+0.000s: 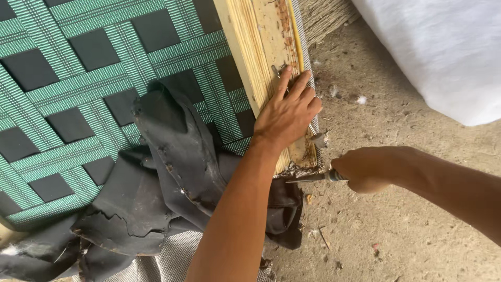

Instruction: The person uses a hammer and a knife to pry and cut staples and fabric from the edge of a wooden furniture frame. They repeatedly lift the black fabric, cut the securing staples, and pull the fabric away from the frame.

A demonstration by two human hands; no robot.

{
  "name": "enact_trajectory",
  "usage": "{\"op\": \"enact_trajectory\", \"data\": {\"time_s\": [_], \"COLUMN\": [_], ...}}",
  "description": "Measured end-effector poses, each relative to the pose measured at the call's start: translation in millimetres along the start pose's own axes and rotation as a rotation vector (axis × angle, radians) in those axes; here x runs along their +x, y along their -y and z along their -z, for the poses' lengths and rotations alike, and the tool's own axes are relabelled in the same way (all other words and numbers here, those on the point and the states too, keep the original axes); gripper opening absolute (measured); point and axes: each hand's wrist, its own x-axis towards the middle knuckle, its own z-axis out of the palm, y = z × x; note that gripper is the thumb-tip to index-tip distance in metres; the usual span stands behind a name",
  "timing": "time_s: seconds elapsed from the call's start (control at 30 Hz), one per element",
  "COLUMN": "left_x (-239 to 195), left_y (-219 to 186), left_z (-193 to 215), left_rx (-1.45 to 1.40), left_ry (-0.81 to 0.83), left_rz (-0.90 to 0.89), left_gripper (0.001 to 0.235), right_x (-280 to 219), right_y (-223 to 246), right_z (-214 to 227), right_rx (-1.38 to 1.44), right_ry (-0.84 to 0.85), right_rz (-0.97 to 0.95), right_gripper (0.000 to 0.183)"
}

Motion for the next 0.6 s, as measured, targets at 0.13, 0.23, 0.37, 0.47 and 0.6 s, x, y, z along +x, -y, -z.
{"op": "enact_trajectory", "data": {"time_s": [0.13, 0.23, 0.37, 0.47, 0.6], "left_x": [-0.6, -0.8, -1.4, 1.0, 0.1], "left_y": [-0.6, -1.3, 1.0, -1.0, -8.6], "left_z": [1.1, 5.0, 8.8, 9.1, 22.5], "left_rx": [-0.032, -0.05, 0.007, -0.009, -0.117], "left_ry": [-0.027, -0.031, -0.006, -0.024, 0.01], "left_rz": [0.01, 0.013, -0.001, 0.01, 0.063], "left_gripper": [0.027, 0.022, 0.029, 0.032, 0.027], "right_x": [-12.4, -29.0, -31.7, -11.0, 10.1], "right_y": [25.2, 49.6, 75.0, 65.5, 16.9], "right_z": [19.3, 8.4, -64.7, -131.3, -182.9], "right_rx": [-0.021, 0.136, 0.305, 0.492, 0.658], "right_ry": [-0.002, -0.013, 0.097, 0.098, 0.105], "right_rz": [0.019, 0.104, 0.207, 0.352, 0.242], "right_gripper": [0.033, 0.032, 0.043, 0.03, 0.033]}}
